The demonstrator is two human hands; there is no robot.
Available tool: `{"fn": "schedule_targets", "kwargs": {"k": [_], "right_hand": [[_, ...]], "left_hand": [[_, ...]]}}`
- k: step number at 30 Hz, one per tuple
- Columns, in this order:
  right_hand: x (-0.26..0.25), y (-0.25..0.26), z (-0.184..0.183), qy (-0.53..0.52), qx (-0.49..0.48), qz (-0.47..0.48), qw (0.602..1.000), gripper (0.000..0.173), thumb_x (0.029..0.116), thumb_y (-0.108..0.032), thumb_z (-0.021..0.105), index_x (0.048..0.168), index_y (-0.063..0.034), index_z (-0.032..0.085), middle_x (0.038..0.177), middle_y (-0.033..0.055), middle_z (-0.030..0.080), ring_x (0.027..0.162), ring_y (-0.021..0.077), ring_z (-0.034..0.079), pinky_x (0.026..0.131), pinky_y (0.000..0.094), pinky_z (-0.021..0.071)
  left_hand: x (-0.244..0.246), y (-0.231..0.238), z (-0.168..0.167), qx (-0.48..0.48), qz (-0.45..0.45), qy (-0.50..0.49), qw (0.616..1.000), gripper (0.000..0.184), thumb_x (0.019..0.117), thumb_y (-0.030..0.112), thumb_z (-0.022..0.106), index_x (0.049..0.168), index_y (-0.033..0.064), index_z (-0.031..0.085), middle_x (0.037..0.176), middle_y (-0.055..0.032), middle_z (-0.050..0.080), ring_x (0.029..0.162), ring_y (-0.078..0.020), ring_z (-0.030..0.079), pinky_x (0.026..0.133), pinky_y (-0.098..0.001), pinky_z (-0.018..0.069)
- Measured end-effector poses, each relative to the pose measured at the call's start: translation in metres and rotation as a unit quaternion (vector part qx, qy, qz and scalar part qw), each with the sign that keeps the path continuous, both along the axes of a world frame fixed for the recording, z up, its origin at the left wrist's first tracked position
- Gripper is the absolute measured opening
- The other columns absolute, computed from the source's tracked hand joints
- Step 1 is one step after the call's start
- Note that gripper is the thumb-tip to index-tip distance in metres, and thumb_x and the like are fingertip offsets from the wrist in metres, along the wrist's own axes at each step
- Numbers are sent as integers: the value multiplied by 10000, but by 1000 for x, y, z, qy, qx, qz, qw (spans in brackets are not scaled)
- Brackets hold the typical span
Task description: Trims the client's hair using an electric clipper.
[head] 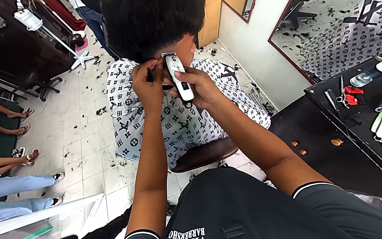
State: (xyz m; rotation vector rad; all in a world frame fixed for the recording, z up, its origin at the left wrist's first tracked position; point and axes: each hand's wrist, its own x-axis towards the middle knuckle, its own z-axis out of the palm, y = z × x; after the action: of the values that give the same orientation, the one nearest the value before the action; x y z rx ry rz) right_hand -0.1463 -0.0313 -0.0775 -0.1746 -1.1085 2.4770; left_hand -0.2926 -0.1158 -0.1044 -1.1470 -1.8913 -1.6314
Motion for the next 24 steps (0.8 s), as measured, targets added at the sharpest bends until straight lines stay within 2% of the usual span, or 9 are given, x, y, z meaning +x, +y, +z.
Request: {"fn": "schedule_targets", "kwargs": {"k": [3,6,9,17,19,24], "right_hand": [[4,5,-1,-3,75,-29,997,340,1001,-17,571,1330,-4,487,1148,142,657,1002,244,709,802,406,633],[9,13,-3,-79,147,-47,985,429,964,-11,645,1358,14,478,1124,140,651,926,238,712,751,413,640],[12,19,-3,-107,137,-27,984,403,974,-24,640,1346,9,489,1117,133,661,934,244,715,758,412,639],[6,16,4,-76,139,-27,987,394,971,-11,637,1337,12,493,1119,138,655,938,242,714,740,400,639],[5,14,3,-55,140,-33,988,406,973,-9,628,1352,10,482,1147,136,645,971,240,706,766,405,637],[3,11,1,-35,63,-12,997,349,992,-26,605,1324,-3,503,1109,135,662,964,239,709,793,404,632]], "left_hand": [[0,0,1,2,-4,-1,1000,179,959,177,720,1085,55,753,1017,-74,665,881,-96,597,757,-218,474],[-2,-2,1,0,0,19,1000,201,959,198,726,1085,44,752,1020,-81,678,858,-94,591,736,-219,463],[-1,-1,0,-2,-4,15,1000,197,959,191,724,1091,48,748,1016,-69,661,822,-79,566,705,-208,448],[-2,0,0,12,-12,17,1000,185,958,173,727,1082,37,748,1026,-78,677,881,-91,598,731,-212,466],[-1,1,0,13,-10,17,1000,189,956,179,731,1078,35,752,1019,-81,671,867,-91,589,725,-209,458],[-1,1,-1,10,-8,12,1000,184,960,185,728,1085,53,756,1040,-73,681,888,-92,602,741,-214,467]]}}
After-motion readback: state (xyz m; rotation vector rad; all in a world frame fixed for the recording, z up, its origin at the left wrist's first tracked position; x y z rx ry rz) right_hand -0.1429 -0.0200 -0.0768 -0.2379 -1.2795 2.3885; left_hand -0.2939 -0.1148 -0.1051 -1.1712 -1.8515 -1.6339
